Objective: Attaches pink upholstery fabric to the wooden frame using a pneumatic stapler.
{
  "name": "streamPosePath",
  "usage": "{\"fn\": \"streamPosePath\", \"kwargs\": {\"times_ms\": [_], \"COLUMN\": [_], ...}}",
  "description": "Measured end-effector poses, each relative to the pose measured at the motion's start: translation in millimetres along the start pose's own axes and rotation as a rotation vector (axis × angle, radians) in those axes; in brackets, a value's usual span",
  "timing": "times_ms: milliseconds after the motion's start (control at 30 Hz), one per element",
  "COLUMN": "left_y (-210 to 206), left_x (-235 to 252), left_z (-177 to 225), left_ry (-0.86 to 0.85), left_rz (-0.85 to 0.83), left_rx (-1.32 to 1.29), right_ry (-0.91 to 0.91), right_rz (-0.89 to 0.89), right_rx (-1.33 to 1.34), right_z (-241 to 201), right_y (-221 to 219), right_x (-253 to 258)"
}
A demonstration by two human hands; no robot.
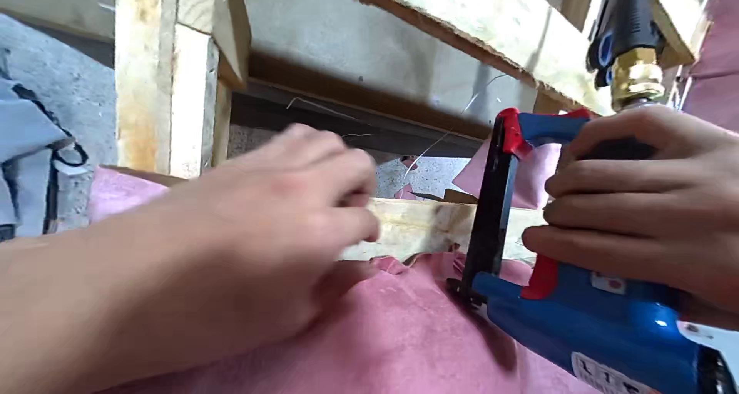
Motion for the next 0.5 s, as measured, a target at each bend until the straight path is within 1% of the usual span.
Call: {"fn": "streamPosePath", "kwargs": {"times_ms": [33, 100, 200, 233, 300, 400, 467, 500], "left_y": [-12, -43, -80, -85, -91, -98, -103, -106], "left_x": [17, 49, 80, 85, 88, 92, 96, 97], "left_z": [8, 22, 30, 32, 34, 43, 51, 57], "left_ry": [-0.042, -0.058, 0.109, 0.147, 0.170, 0.231, 0.331, 0.391], "left_rz": [-0.060, -0.238, -0.479, -0.528, -0.592, -0.795, -0.864, -0.864], "left_rx": [0.008, -0.012, -0.137, -0.151, -0.132, -0.013, 0.049, 0.078], "right_ry": [-0.002, -0.022, -0.081, -0.101, -0.144, -0.166, -0.141, -0.132], "right_rz": [0.011, 0.019, 0.022, 0.041, 0.118, 0.278, 0.376, 0.418], "right_rx": [-0.005, -0.033, -0.070, -0.077, -0.071, -0.037, -0.022, -0.007], "right_z": [0, 0, -5, -6, -10, -14, -11, -10], "right_y": [2, 8, 18, 19, 14, 0, -9, -14], "right_x": [-4, -14, -39, -50, -74, -104, -115, -120]}}
Point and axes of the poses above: each hand's wrist, its own x-axis towards the middle knuckle, its own y-axis out of the back of the hand, z = x × y, the point moved 5 cm from there along x, towards the middle knuckle, and after that the axes turned 14 degrees about z, right-handed, at the moved point
